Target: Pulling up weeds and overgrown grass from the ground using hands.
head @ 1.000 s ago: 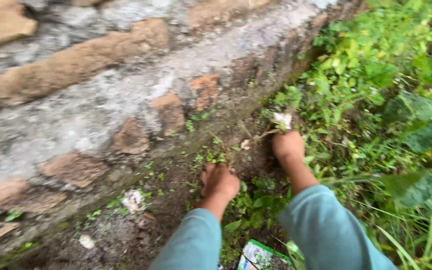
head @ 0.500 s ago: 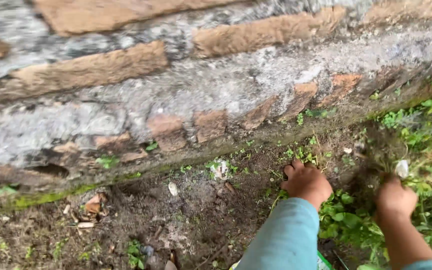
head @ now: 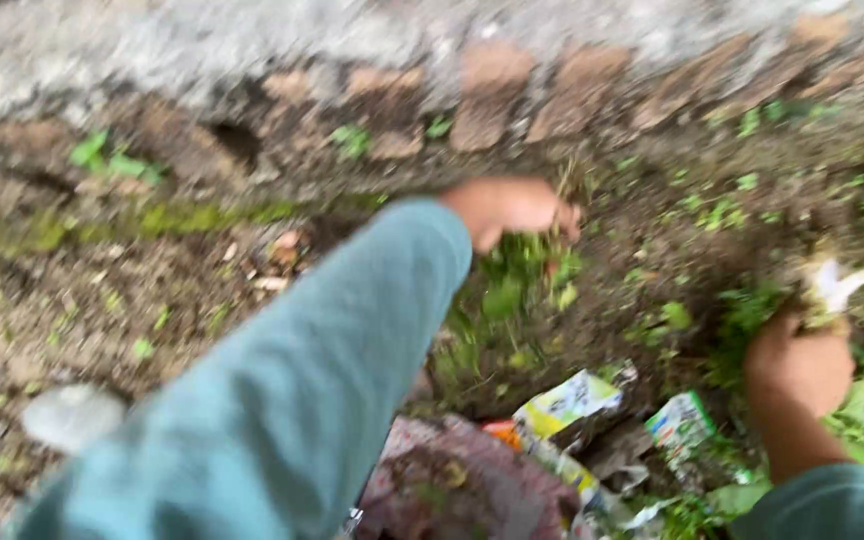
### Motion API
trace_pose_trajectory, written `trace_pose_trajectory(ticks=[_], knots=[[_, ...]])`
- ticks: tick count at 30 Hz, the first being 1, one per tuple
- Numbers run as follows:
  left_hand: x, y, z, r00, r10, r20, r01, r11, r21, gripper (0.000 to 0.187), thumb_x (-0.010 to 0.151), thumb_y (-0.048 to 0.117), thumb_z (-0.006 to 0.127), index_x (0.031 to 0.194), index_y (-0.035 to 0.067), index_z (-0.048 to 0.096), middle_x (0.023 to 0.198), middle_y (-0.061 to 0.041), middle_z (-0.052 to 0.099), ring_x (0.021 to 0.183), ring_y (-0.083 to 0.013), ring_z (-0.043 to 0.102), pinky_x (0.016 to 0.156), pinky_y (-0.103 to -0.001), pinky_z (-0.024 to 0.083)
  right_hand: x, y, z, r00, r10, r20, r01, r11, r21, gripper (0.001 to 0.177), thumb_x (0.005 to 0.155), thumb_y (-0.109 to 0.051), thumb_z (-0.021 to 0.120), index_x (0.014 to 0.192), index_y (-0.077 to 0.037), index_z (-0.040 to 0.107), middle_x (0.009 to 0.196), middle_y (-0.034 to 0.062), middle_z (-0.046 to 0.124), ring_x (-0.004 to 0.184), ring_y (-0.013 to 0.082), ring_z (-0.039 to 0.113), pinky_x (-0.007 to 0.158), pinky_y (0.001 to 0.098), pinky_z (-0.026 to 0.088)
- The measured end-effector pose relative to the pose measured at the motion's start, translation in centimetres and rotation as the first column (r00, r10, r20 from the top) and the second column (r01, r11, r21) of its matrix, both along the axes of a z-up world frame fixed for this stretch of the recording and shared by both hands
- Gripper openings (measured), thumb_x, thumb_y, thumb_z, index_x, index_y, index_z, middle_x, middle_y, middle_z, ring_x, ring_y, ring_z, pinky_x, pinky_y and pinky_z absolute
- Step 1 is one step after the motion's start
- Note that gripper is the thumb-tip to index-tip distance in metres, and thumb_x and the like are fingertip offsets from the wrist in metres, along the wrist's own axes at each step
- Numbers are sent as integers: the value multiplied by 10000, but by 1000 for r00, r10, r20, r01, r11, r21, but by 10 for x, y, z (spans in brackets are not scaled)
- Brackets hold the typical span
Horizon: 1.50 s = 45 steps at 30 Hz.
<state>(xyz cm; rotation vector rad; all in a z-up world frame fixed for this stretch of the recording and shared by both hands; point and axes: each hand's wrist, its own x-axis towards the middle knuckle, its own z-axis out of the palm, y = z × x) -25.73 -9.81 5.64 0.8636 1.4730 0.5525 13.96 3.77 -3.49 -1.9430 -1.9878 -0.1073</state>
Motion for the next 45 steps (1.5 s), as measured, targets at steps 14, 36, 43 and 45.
trace_pose_trajectory(ticks=[14,36,43,45], knots=[[-82,-148,120,922,276,271,-291,956,19,300,983,343,608,997,77,745,995,-103,679,731,-197,614,720,-414,556,-87,-112,31,935,-147,-321,158,987,9,660,1114,-604,576,1143,49,665,1006,298,690,879,491,643,795,587,470],[58,9,-23,897,431,96,-442,874,202,535,837,247,728,1291,27,550,1165,-146,673,1069,-279,629,913,-471,505,-39,-46,168,757,473,-451,-241,844,479,318,1030,-235,741,1164,-23,544,1150,86,559,1070,192,517,851,370,472],[35,-33,1,822,327,-467,-259,944,205,371,879,284,703,1150,31,728,1073,-239,751,1000,-377,727,926,-454,546,-92,-81,85,560,774,295,-759,622,-192,205,890,-57,623,1081,-115,674,1268,129,650,1310,330,533,1161,456,409],[38,-46,19,747,385,-543,-359,920,159,381,882,305,701,1189,79,712,1113,-198,722,1024,-372,712,936,-498,528,-130,-102,66,313,908,280,-836,403,-372,442,887,-9,556,1311,-117,624,1316,158,623,1340,301,486,1221,482,304]])
